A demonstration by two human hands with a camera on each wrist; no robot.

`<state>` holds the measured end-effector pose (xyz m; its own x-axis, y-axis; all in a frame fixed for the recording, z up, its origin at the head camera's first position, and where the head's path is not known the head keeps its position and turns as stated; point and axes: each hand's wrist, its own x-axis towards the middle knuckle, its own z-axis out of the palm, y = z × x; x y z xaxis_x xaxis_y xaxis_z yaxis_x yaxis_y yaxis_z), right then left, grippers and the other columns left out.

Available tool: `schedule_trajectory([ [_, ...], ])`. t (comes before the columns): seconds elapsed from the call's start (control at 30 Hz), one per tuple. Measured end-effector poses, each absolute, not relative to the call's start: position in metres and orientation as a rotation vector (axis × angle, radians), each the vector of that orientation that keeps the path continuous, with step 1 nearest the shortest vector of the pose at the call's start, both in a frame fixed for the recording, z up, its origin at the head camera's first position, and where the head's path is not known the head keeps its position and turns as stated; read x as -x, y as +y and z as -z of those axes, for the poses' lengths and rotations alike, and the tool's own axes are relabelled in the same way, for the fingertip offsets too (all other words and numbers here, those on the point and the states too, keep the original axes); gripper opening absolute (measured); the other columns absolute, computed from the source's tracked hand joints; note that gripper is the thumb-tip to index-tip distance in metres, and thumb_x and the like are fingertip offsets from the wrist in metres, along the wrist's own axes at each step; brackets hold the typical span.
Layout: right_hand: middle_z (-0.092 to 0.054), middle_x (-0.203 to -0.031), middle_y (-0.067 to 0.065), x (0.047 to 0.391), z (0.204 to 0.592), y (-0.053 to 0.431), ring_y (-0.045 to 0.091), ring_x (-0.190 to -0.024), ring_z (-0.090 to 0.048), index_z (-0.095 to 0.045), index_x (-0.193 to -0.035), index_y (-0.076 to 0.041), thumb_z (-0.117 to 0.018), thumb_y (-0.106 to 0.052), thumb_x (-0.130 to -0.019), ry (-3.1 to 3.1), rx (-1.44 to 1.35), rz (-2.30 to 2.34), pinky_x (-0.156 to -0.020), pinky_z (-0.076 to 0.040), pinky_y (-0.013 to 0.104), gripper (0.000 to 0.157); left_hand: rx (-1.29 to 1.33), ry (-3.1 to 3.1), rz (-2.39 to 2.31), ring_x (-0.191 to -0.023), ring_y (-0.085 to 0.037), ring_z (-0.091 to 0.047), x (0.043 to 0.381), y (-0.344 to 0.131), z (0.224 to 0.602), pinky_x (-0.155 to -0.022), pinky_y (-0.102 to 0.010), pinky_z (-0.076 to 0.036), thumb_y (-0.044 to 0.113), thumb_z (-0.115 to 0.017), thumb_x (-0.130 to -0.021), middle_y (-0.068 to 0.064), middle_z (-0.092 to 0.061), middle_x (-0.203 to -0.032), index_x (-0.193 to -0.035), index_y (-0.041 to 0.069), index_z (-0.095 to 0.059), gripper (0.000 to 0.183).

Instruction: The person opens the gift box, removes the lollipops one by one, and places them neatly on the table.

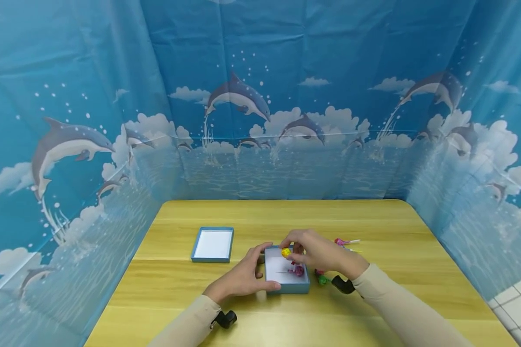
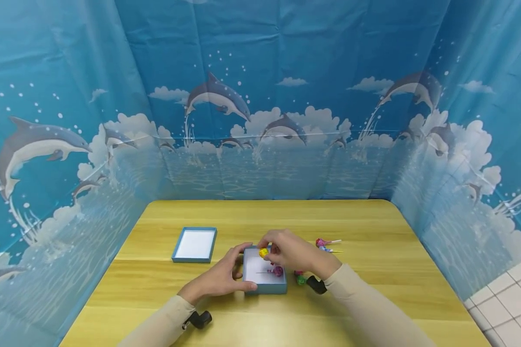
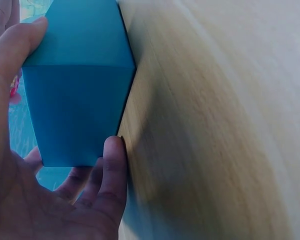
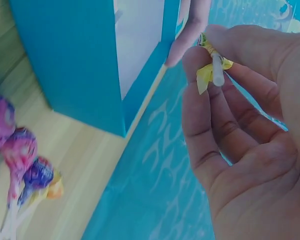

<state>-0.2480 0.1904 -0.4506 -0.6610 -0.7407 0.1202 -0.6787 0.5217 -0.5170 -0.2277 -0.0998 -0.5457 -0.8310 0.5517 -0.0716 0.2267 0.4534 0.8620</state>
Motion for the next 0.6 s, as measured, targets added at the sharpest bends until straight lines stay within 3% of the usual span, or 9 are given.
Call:
schedule_trajectory([
  [0.17,-0.083,-0.129,0.005,0.245,0.449,0.203,0.007,-0.098,-0.077,-0.081,-0.137,-0.008,-0.081,-0.011,-0.112,2.645,1.216,0.845,-0.083,-0.066,0.025,0.025,-0.658,2.363,-1.340,-0.146,-0.023,-0.059,0.227,-0.099,0.547,-0.114,-0.037,-0.063,0.053,-0.094,-0.099,-0.016,-0.041,-0.177,-0.187,0.030,-0.022,0.116],
  [0.43,-0.083,-0.120,-0.004,0.242,0.451,0.226,0.004,-0.087,-0.070,-0.084,-0.133,-0.024,-0.081,-0.012,-0.111,2.690,1.141,0.871,-0.072,-0.060,0.025,0.026,-0.669,2.363,-1.353,-0.145,-0.025,-0.059,0.227,-0.097,0.543,-0.116,-0.040,-0.063,0.052,-0.094,-0.099,-0.019,-0.040,-0.178,-0.187,0.030,-0.022,0.116],
  [0.6,-0.083,-0.124,-0.003,0.239,0.453,0.237,0.005,-0.094,-0.074,-0.083,-0.134,-0.024,-0.082,-0.012,-0.111,2.722,1.110,0.882,-0.077,-0.063,0.026,0.026,-0.658,2.359,-1.362,-0.146,-0.026,-0.059,0.226,-0.097,0.543,-0.118,-0.041,-0.062,0.053,-0.095,-0.098,-0.019,-0.040,-0.179,-0.187,0.032,-0.023,0.116],
])
